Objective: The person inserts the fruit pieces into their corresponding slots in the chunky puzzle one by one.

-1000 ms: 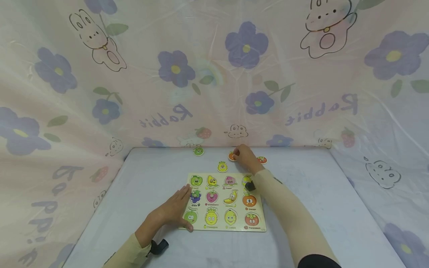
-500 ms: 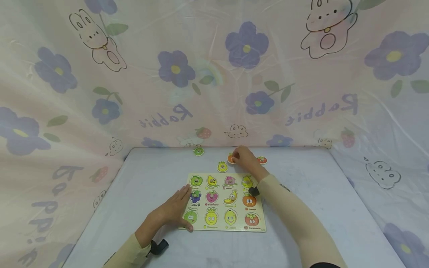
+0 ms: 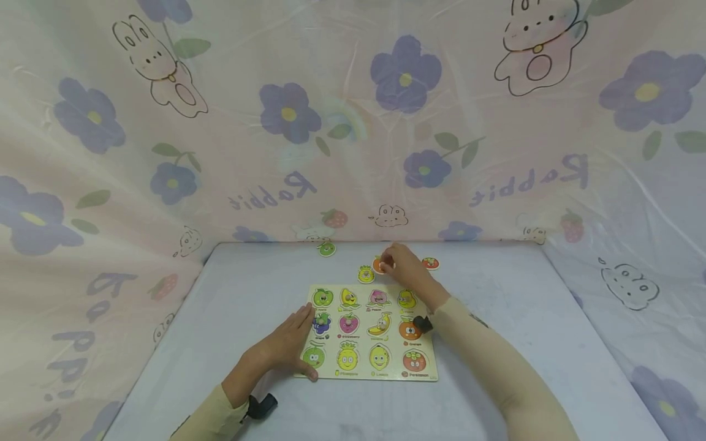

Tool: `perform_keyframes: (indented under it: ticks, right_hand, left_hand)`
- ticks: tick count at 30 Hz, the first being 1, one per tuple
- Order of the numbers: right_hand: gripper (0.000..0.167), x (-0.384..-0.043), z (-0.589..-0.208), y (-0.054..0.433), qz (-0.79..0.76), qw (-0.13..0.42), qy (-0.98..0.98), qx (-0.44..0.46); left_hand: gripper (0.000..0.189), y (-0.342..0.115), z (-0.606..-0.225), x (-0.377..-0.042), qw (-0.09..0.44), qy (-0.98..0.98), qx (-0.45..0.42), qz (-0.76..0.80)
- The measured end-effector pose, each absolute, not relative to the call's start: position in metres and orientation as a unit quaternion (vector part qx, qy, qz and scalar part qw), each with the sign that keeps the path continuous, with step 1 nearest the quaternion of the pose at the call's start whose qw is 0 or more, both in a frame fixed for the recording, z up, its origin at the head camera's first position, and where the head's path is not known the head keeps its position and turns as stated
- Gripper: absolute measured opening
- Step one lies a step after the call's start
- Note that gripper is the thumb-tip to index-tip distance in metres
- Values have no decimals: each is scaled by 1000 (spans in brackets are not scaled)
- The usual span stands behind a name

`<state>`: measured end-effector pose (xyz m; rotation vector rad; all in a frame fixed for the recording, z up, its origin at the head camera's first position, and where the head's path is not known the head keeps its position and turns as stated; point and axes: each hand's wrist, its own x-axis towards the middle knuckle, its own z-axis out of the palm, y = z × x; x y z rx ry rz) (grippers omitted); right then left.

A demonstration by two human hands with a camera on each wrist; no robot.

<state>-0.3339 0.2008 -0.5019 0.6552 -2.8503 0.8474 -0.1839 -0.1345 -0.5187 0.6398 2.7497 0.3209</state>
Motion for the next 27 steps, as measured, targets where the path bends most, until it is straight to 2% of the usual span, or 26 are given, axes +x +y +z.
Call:
perform_keyframes:
  ticks: [7,18,27]
  right_hand:
    - [11,-319,-501,201,283,40,-933,219]
    - [10,-297,-500,206,280,61,-927,243]
    - [10,-279,-501,216,284,39,-931,227]
  left_hand:
    - [148,-135,-520,-184,148,956,224,114]
    - [148,-134,-516,-182,150,957,223,112]
    - [147,-134,-516,-182,148,957,222,115]
